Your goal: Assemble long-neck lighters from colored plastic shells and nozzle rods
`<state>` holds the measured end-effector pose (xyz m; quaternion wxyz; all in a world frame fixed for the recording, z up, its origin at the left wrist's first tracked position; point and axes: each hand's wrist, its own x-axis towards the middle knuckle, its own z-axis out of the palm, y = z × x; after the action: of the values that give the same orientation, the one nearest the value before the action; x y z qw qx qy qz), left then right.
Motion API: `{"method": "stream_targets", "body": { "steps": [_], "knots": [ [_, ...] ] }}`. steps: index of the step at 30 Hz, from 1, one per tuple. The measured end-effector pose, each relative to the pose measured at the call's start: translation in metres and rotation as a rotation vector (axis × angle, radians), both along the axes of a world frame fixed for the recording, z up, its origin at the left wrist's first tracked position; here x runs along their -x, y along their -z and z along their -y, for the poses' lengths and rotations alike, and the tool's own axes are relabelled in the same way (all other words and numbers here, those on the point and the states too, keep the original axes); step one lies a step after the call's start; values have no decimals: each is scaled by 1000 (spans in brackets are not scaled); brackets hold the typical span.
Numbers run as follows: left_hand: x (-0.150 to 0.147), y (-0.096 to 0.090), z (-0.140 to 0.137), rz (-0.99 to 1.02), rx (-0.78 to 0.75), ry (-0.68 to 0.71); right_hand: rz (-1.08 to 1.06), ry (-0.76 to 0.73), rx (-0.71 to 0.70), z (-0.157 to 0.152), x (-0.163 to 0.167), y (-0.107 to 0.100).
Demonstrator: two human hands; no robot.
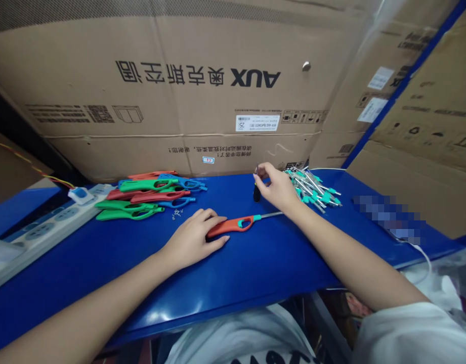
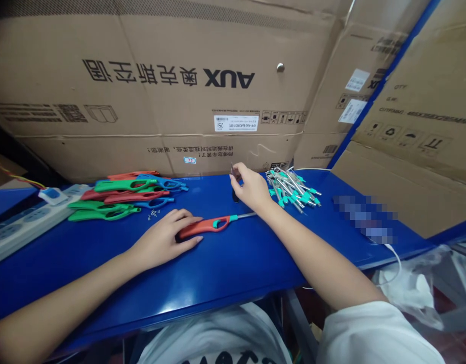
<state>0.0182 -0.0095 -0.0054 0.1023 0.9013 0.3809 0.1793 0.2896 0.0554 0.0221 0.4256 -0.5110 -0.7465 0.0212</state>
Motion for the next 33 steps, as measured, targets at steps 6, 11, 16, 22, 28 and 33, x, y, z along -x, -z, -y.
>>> {"method": "stream_targets", "body": {
  "steps": [6, 11, 16, 22, 28, 33],
  "knots": [
    [1, 2, -2, 15, 6, 6, -211, -189, 239, -17, -10, 28],
    [-1, 1, -1, 45, 19, 17, -161, -288, 307, -18, -6, 38],
    [-4, -1, 4, 70, 29, 17, -92, -305, 317, -13, -5, 35],
    [-6, -2, 14, 110, 49, 63, 46, -233, 291, -7, 3, 22],
    [-9, -3, 21, 135, 57, 115, -113, -372, 272, 9, 44, 9],
    [-10, -4, 23, 119, 62, 127, -529, -445, 331, 7, 84, 4]
  ]
}}
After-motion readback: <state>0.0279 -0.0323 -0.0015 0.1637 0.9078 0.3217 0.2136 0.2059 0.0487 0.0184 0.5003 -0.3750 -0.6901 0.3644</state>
